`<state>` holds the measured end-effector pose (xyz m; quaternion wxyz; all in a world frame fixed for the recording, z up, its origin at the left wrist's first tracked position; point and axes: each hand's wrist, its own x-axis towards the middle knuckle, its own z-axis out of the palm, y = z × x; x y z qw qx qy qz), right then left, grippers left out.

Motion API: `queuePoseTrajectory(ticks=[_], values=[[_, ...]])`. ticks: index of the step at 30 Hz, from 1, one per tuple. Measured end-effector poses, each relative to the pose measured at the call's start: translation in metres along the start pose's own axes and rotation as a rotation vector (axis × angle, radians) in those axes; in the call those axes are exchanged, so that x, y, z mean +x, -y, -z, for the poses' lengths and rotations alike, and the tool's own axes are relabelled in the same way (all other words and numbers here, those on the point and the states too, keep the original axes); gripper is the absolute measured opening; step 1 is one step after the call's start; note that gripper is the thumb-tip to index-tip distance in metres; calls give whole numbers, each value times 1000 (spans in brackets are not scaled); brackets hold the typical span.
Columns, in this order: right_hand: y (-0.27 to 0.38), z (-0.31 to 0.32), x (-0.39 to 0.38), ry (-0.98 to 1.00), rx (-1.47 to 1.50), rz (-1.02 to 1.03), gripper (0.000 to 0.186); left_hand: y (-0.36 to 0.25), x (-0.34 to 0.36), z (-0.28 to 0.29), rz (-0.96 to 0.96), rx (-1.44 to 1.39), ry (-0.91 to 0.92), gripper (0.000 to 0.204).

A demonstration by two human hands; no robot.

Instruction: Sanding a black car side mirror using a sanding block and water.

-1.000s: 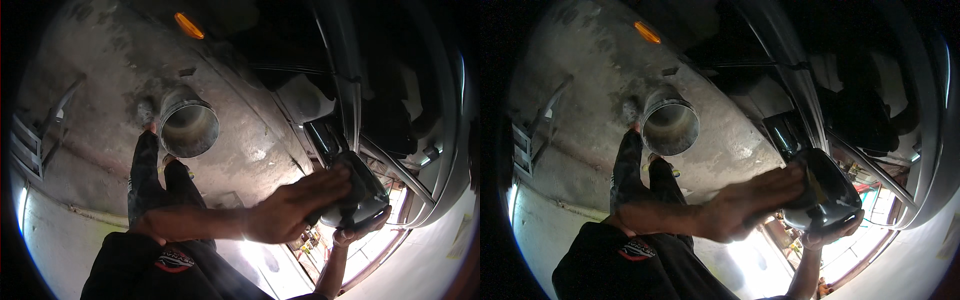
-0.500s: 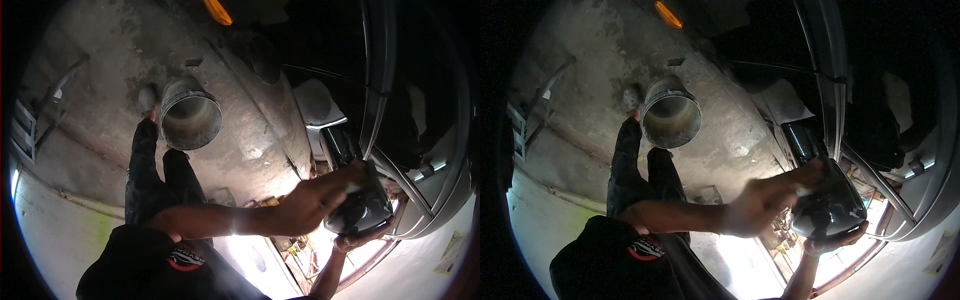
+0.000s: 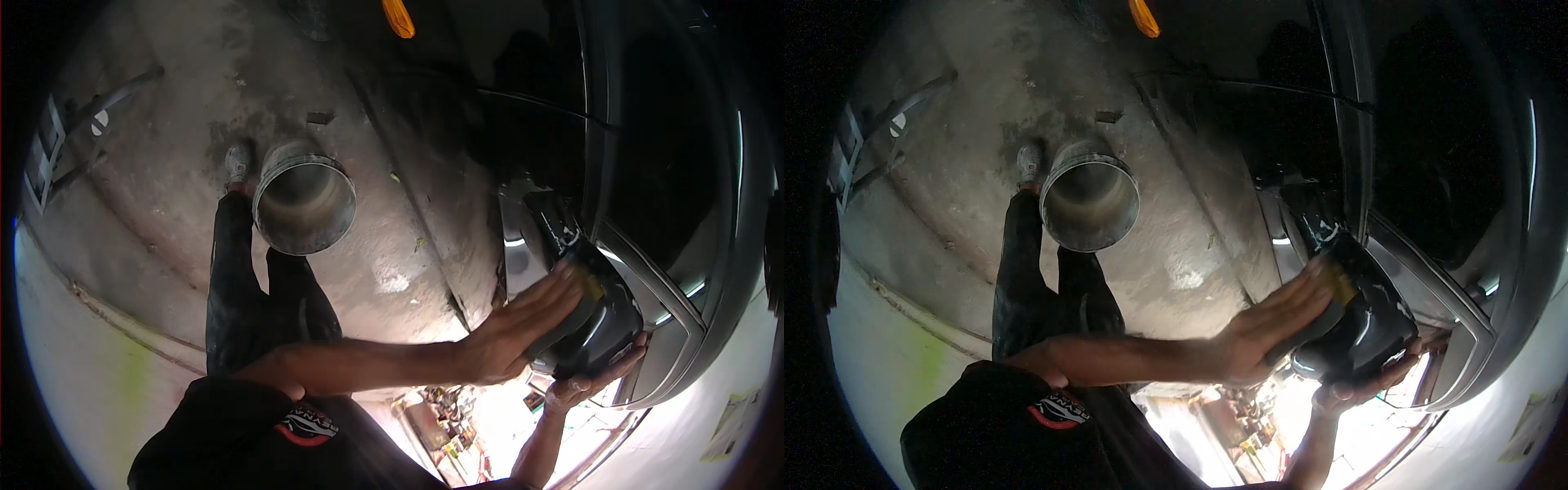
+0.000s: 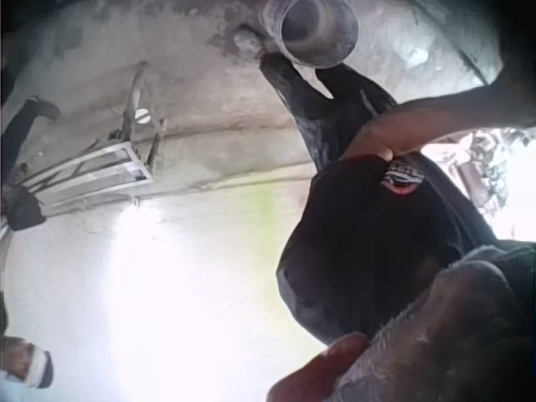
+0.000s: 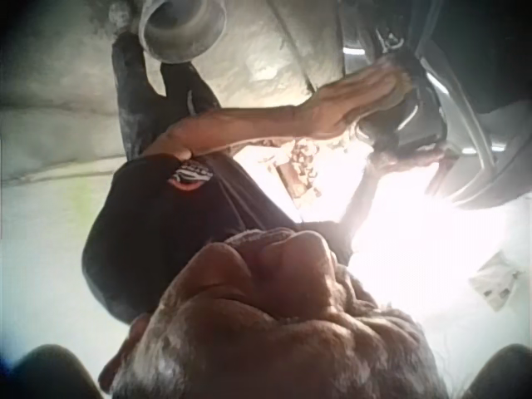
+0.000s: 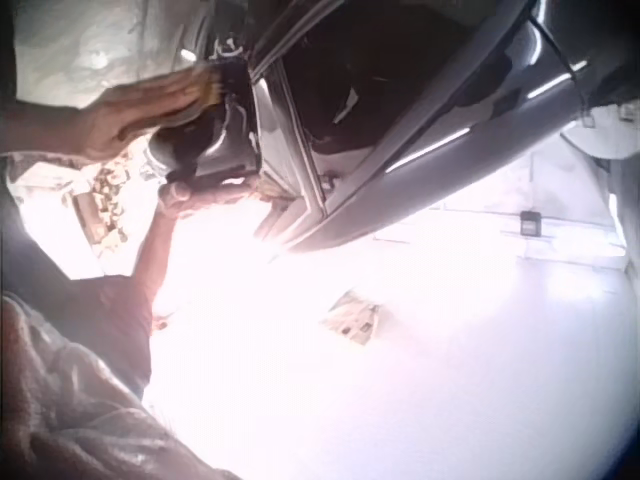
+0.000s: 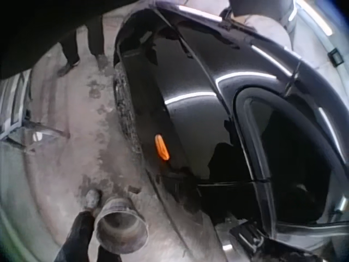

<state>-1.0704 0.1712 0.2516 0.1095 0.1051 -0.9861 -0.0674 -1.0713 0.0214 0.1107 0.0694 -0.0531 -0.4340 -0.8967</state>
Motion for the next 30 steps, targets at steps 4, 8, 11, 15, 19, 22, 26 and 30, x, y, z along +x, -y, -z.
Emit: queuePoseTrajectory(ticks=[4,8,11,15,19,22,26,30], values=[[8,0,-4,-11,60,-5,102,0,13,14,-90,64,-47,98],[1,4,-6,-29,17,31,101,1,-24,-7,-133,183,-65,87],[-2,5,-6,-33,28,83,100,-1,28,5,-228,354,-95,80],[6,1,-7,-41,39,61,100,-6,3,-1,-250,393,-115,83],[3,3,-6,-71,45,84,100,-3,3,-4,-372,506,-147,80],[3,4,-7,-64,21,82,99,-21,61,26,-124,223,72,48],[1,-1,-8,-36,39,77,99,-10,9,10,8,-48,-144,48],[-1,1,-11,-45,45,66,99,-4,-43,-29,22,-144,-238,57]])
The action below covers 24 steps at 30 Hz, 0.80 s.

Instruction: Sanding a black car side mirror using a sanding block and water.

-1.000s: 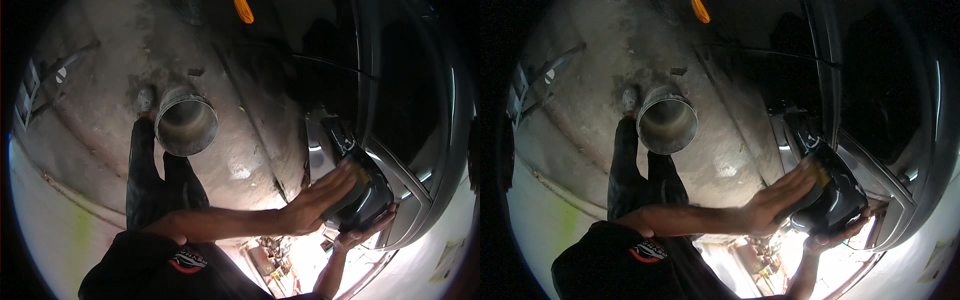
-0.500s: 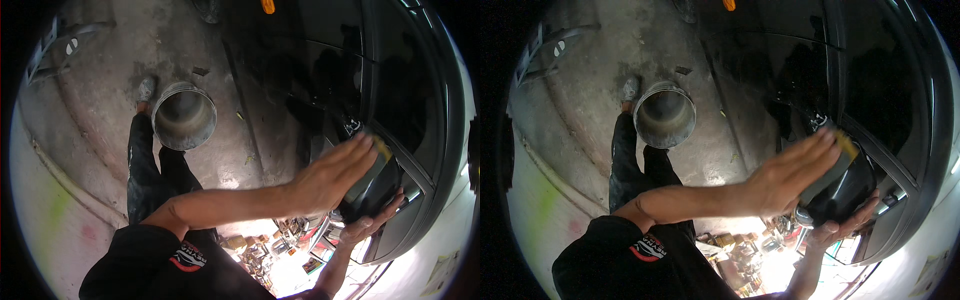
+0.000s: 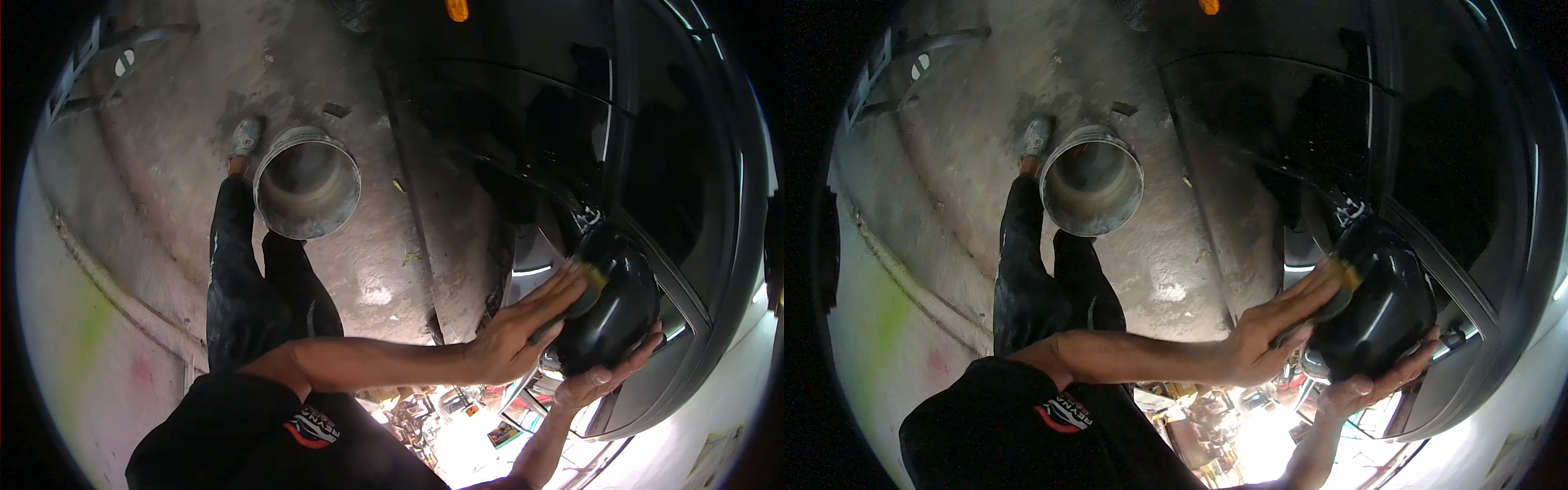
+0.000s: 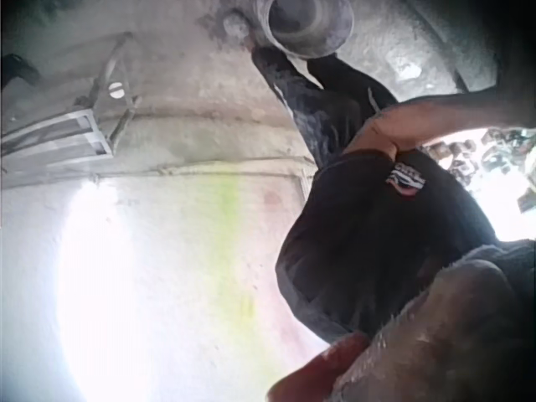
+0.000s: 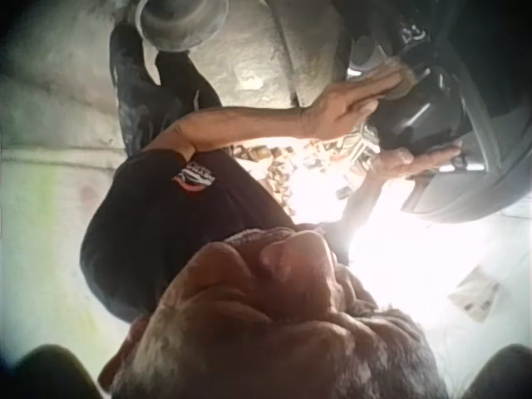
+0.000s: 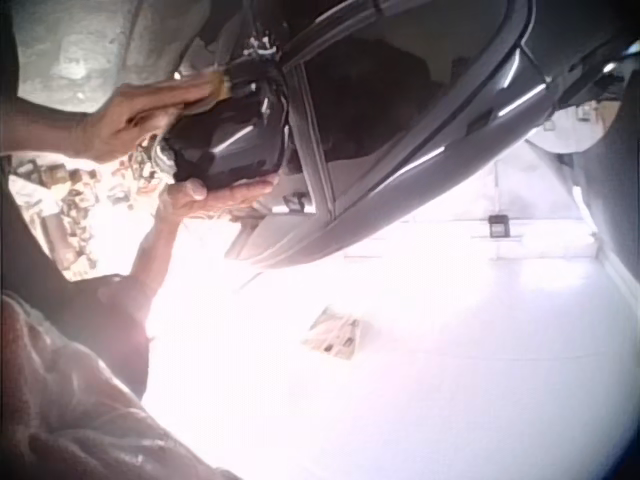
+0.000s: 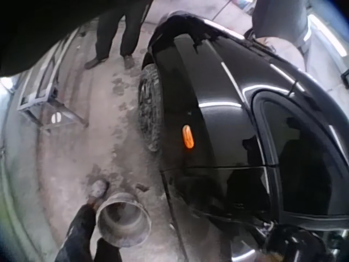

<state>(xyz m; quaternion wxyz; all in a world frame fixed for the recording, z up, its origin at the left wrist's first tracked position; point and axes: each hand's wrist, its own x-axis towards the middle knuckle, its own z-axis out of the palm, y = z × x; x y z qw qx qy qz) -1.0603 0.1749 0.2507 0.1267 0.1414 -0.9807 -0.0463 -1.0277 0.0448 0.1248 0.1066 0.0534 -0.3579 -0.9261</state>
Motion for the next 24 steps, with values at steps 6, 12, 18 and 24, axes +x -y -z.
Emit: queuePoseTrajectory(ticks=[6,12,18,24], values=[[12,-8,0,-10,64,-39,100,7,6,18,62,-55,85,55],[4,-1,-1,32,-15,3,97,9,6,9,89,-91,-7,54],[-1,-5,-3,34,2,31,94,-6,-43,4,203,-29,11,53],[-4,-1,-3,34,-12,35,94,4,-20,7,160,-40,64,58]])
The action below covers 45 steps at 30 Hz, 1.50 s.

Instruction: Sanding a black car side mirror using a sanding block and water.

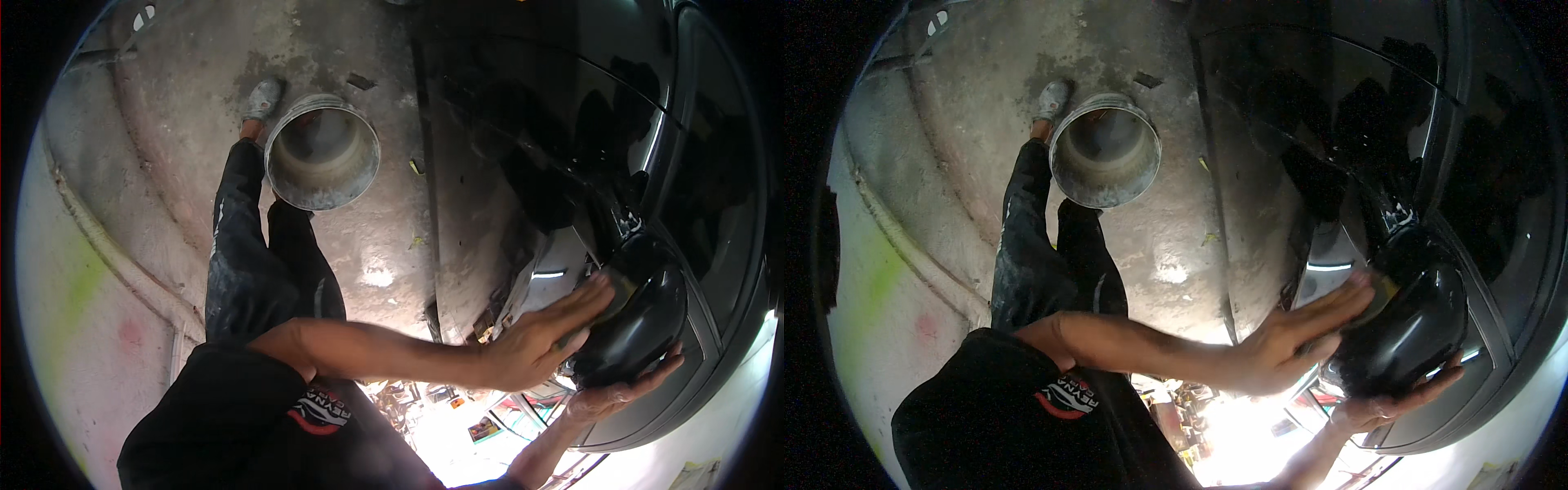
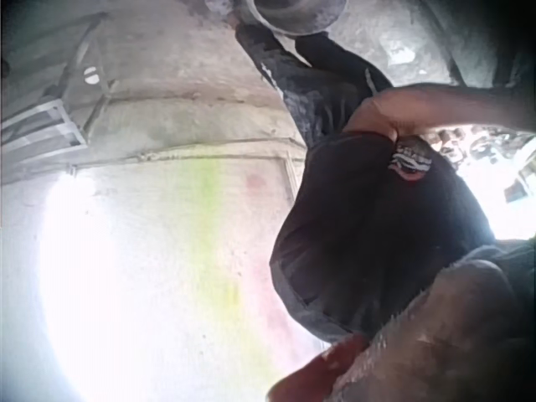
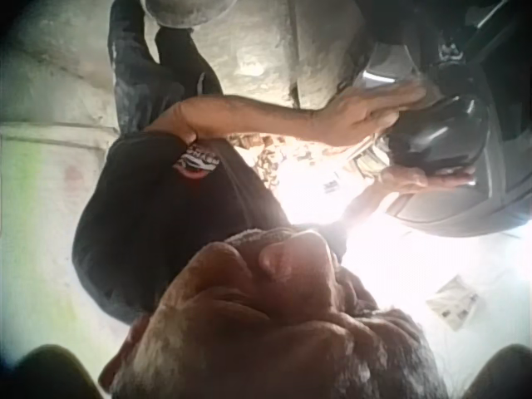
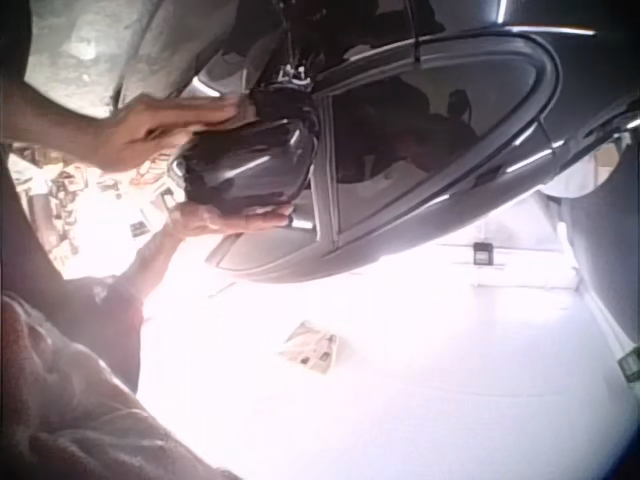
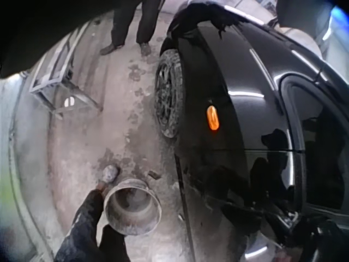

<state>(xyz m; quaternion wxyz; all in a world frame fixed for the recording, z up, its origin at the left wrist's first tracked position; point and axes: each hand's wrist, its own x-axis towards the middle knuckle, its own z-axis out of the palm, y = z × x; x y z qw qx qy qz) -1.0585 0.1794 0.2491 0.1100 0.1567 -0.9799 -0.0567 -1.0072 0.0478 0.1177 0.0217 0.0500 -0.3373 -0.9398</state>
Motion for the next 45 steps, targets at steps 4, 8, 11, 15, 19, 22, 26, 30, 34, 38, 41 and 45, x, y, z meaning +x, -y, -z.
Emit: queuePoseTrajectory(ticks=[4,8,11,15,19,22,26,30,34,38,41,45], values=[[-5,-1,-2,8,-13,0,95,24,-35,-16,-180,132,-20,67],[3,-5,2,-11,-1,-4,97,9,62,9,-264,169,-5,72],[-1,-2,3,-31,53,-12,99,6,38,4,-260,195,37,79],[-5,-4,1,-48,159,-50,101,18,1,-7,-249,247,96,87],[3,-3,4,-46,173,-77,104,-8,69,19,-328,354,103,94],[9,2,7,-43,196,-67,106,-8,45,7,-342,365,99,75],[5,2,7,-45,220,-68,106,-15,52,6,-491,613,80,83],[11,6,12,-35,174,-43,105,-45,97,14,-398,654,220,82],[9,8,11,-31,168,-24,105,-44,47,1,-474,802,163,70],[13,9,13,-41,171,-24,104,-72,101,5,-501,786,185,67],[14,14,15,-37,149,-27,104,-82,99,5,-460,761,213,60],[16,22,19,31,17,24,99,-84,100,4,-553,844,192,51]])
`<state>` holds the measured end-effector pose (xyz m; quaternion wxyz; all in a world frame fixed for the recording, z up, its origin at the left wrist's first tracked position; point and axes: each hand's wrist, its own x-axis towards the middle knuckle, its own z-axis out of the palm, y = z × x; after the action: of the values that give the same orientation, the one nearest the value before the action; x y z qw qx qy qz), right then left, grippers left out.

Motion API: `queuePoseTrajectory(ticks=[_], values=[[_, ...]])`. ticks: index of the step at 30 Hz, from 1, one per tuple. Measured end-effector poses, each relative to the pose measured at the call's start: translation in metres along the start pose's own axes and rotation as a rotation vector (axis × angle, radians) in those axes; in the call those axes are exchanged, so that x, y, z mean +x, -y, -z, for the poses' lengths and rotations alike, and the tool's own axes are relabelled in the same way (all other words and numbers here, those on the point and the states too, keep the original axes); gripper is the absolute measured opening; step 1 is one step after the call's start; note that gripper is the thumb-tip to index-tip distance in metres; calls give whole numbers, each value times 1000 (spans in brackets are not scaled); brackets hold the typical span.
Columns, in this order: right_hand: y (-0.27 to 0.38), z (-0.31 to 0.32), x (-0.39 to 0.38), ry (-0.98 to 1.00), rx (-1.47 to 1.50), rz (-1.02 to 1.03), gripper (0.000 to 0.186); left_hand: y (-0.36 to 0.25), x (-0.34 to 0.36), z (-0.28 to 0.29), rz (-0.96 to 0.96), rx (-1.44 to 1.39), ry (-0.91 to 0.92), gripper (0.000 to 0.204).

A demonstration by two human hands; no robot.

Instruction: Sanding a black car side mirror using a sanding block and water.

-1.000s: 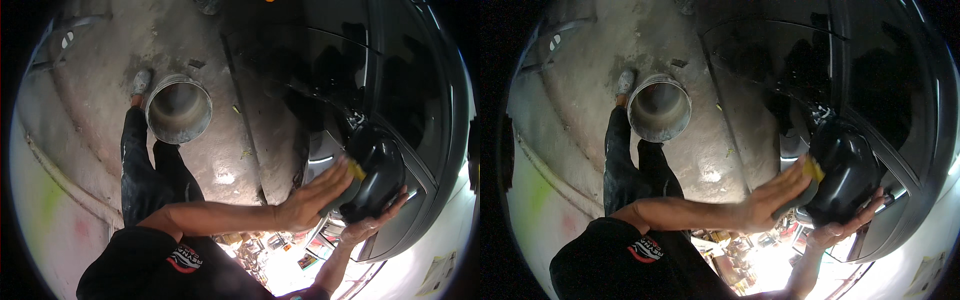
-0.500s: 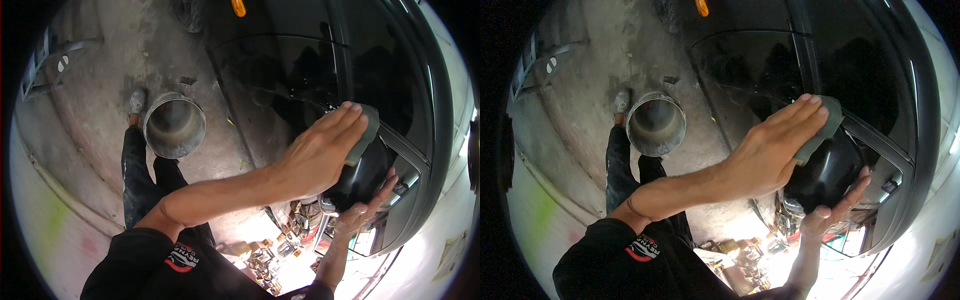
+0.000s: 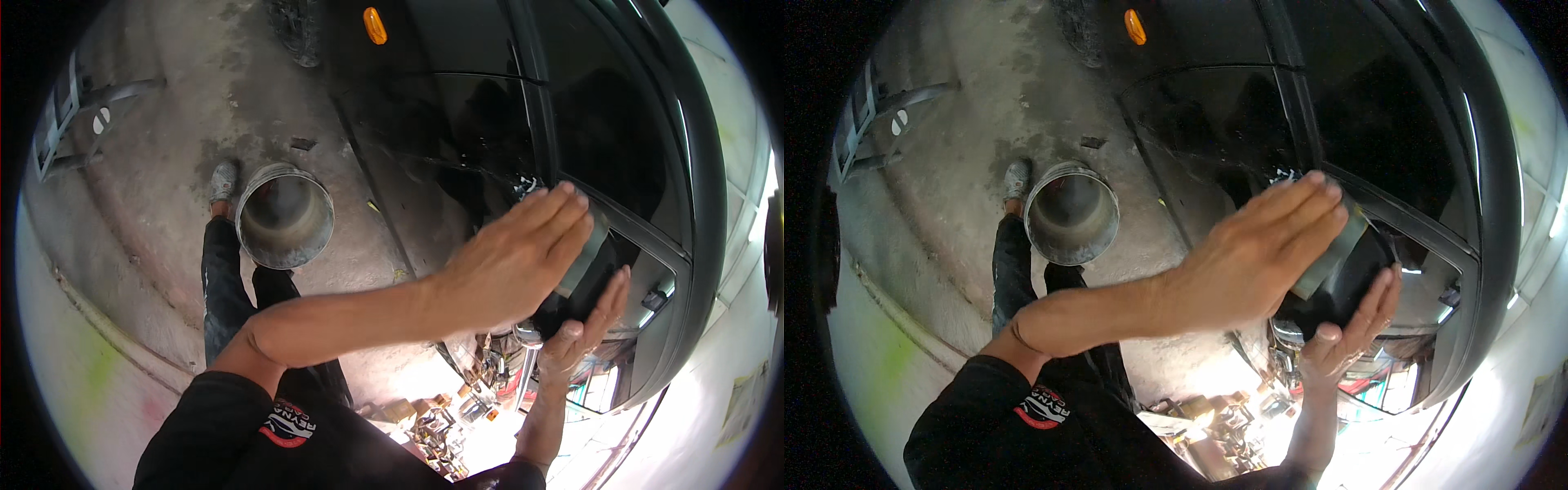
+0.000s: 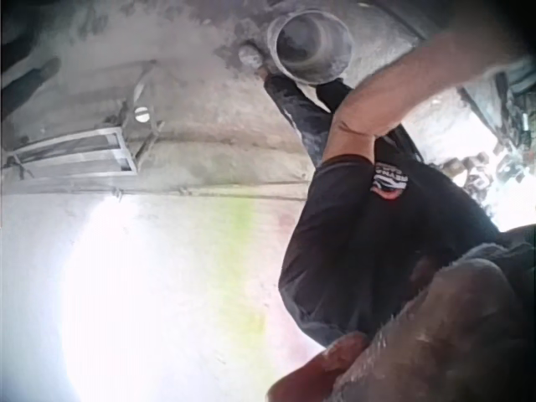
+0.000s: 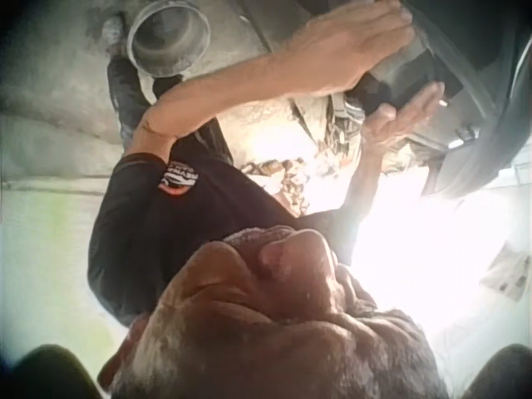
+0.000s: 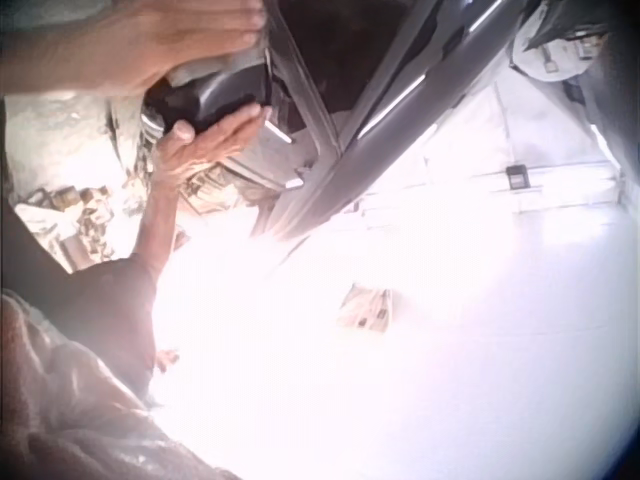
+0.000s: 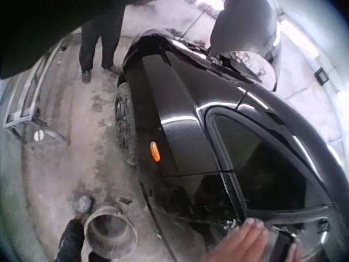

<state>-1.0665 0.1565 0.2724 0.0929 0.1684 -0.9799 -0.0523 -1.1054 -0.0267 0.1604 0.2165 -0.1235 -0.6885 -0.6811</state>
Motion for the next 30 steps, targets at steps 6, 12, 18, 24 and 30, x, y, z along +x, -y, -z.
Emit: queuePoseTrajectory(ticks=[6,12,18,24,30], values=[[17,11,21,122,-188,43,91,31,39,37,265,-355,220,38],[50,-1,82,233,-312,112,89,57,-29,120,1002,-500,240,39],[82,-29,111,306,-588,209,85,82,-55,158,960,-502,144,45],[99,-54,114,361,-706,279,80,81,-31,170,817,-413,107,54],[134,-112,72,737,-326,392,67,87,-40,188,895,-187,295,41]])
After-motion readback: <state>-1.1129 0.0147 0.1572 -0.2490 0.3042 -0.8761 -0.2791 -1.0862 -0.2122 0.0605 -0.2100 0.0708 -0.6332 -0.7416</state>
